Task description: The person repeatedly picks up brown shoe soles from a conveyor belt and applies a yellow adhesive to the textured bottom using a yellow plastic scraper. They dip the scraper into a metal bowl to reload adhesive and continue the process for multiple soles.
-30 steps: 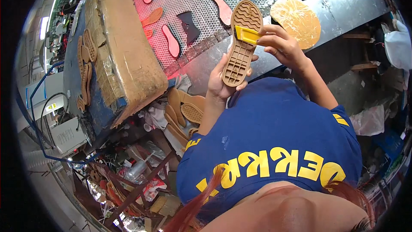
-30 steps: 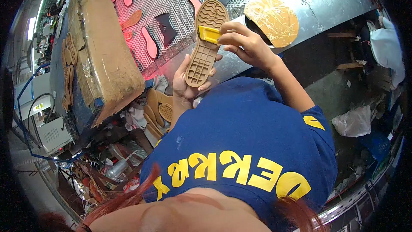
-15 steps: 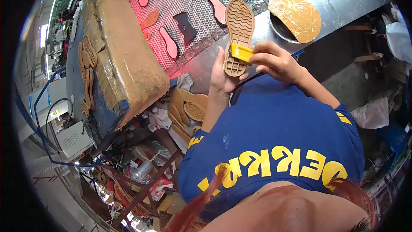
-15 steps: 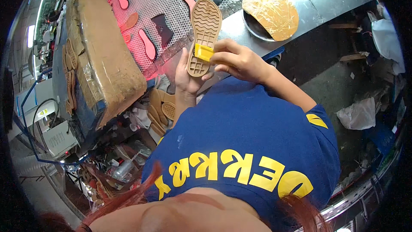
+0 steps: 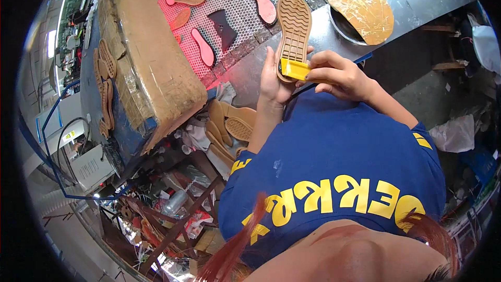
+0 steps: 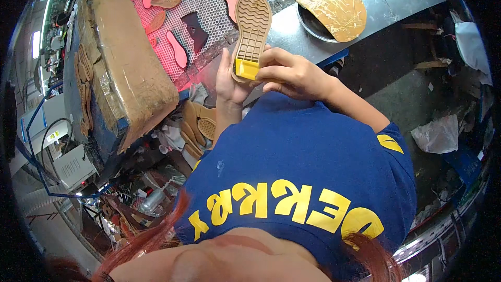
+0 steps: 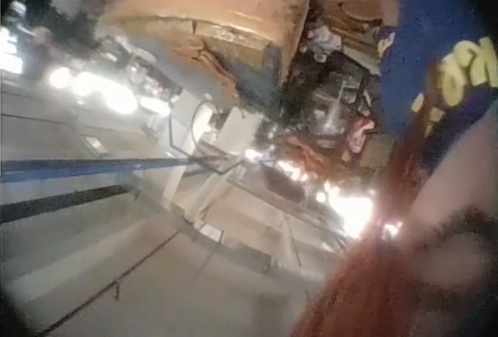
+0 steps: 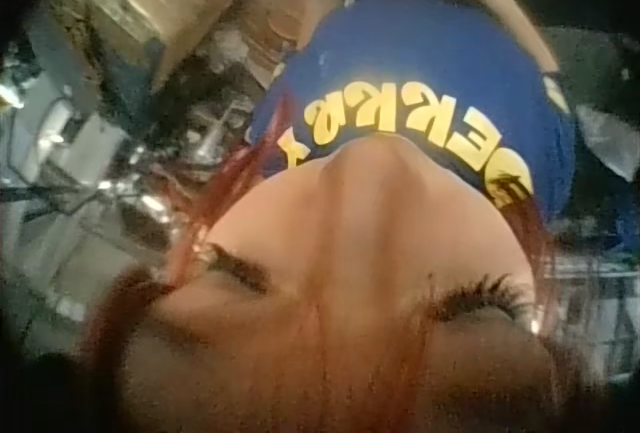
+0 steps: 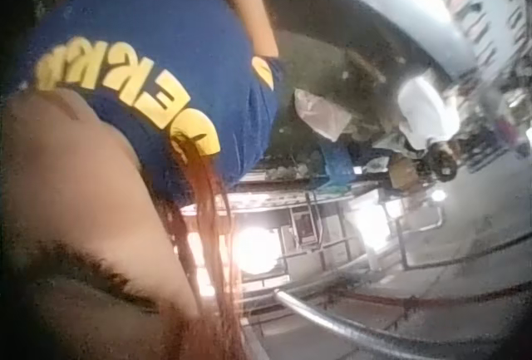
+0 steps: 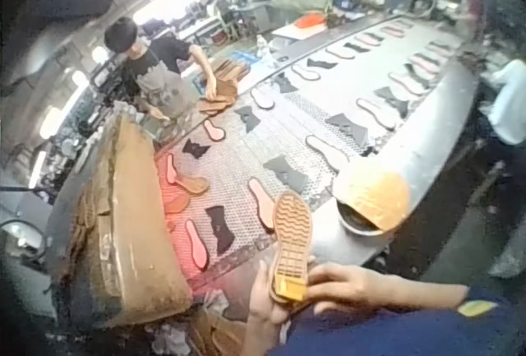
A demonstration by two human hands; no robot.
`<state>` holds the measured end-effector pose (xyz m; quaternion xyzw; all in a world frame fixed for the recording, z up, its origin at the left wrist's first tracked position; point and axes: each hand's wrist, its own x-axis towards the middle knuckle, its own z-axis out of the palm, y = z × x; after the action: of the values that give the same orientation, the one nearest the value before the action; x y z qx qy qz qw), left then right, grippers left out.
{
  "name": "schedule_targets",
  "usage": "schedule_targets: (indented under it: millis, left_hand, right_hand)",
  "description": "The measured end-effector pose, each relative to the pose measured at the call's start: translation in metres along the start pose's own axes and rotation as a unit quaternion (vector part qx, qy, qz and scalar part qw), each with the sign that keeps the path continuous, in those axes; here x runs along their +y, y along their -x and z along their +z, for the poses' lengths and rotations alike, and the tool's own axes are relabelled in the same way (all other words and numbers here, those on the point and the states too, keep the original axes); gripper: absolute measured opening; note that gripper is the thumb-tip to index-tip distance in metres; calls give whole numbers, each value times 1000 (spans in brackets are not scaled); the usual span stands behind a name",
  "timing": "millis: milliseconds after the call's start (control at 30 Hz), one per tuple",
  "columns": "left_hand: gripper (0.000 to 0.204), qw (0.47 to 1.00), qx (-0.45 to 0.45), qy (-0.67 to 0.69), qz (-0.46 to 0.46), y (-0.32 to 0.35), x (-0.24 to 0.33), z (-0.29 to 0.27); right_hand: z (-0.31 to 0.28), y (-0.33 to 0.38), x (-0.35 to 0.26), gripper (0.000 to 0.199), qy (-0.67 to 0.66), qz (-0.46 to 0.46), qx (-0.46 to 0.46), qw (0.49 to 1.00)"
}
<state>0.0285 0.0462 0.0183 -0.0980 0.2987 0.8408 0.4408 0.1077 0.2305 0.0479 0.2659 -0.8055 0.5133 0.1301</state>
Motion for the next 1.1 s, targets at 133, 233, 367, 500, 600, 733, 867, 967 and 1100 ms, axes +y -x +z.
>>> schedule_targets:
  millis: [133,233,367,500,600,733,867,967,1100]
  left_hand:
    - [69,1000,1,13,0,-1,1,3]
    - [69,996,67,56,-24,0,5,18]
    - [71,997,-11,62,-54,-6,3,-11]
    - [70,971,-178,133,-84,-9,2,-27]
    - [69,947,-247,182,-92,-14,-2,-33]
    - [65,971,-192,94,-105,-13,5,-24]
    - [55,960,-209,165,-86,-10,5,-8]
    - [57,985,-90,120,85,-5,-5,1]
    - [62,948,-154,131,247,-11,6,-15]
  right_hand:
    - [-4,-1,0,30,-25,1,-19,1000]
    - [-8,-4,1,24,-54,-4,-30,998]
    - [-17,-10,4,19,-73,-15,-59,995]
    - [-29,-15,8,19,-88,-14,-96,991]
    - [-42,-18,7,19,-98,5,-81,992]
    - [-60,-6,22,13,-78,-9,95,992]
    - [-58,24,59,8,-143,110,410,894]
    - [-60,48,102,13,-55,331,380,862]
    - [-34,85,153,14,253,233,203,917]
